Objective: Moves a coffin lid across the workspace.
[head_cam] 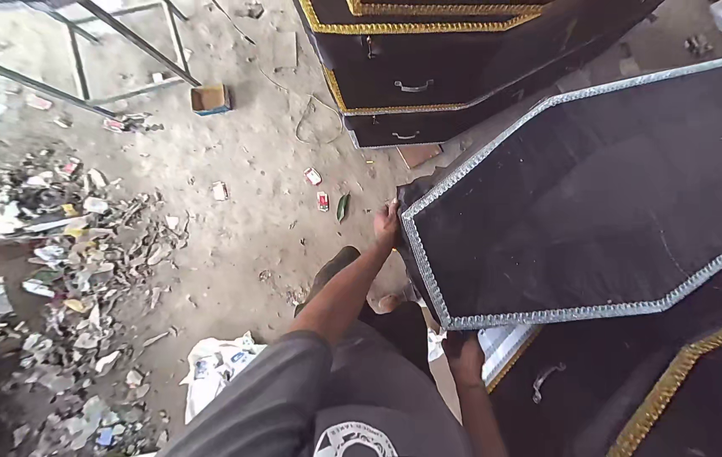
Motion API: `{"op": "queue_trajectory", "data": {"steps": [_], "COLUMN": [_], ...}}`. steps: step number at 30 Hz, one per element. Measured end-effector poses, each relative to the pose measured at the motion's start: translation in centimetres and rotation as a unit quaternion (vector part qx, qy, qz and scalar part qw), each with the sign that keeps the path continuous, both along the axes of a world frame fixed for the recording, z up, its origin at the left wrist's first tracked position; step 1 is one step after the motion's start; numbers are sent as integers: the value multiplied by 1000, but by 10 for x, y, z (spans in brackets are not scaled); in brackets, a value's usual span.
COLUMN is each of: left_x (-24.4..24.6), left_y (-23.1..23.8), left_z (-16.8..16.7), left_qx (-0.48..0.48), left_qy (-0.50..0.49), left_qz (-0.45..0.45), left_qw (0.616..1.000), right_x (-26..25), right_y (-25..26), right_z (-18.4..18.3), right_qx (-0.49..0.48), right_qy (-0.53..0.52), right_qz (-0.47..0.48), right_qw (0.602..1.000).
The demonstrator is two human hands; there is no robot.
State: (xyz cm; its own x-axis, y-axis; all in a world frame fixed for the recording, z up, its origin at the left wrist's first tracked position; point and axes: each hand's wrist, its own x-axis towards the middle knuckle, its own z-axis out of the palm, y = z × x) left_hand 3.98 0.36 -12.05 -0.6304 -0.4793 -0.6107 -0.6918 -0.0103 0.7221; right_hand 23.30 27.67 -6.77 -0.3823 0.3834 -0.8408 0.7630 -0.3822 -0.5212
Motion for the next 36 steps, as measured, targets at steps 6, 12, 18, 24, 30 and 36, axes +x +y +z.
{"op": "queue_trajectory", "data": {"steps": [6, 12, 18, 24, 30, 36], "left_x": [-24, -62, -87, -70, -79, -78], "left_y": [-22, -69, -53, -20, -28, -29], "left_z": [-14, 14, 87, 72, 68, 62], "left_qx": [-48, -81, -16, 64, 130, 178], "left_qy": [-120, -70, 92, -36, -57, -55], "left_qz": [-43, -93, -321, -459, -452, -412], "left_qw": [991, 990, 942, 885, 881, 892], "right_x": [-35, -52, -79, -82, -87, -93], "right_y": [-22, -80, -100, -98, -105, -118], "right_z": [41, 82, 67, 67, 70, 66], "right_qx": [22, 70, 172, 145, 154, 216], "right_qy": [-36, -10, -65, -74, -94, -128], "right_qz": [-178, -124, -171, -223, -225, -215], "right_qw": [983, 990, 968, 961, 958, 944]}}
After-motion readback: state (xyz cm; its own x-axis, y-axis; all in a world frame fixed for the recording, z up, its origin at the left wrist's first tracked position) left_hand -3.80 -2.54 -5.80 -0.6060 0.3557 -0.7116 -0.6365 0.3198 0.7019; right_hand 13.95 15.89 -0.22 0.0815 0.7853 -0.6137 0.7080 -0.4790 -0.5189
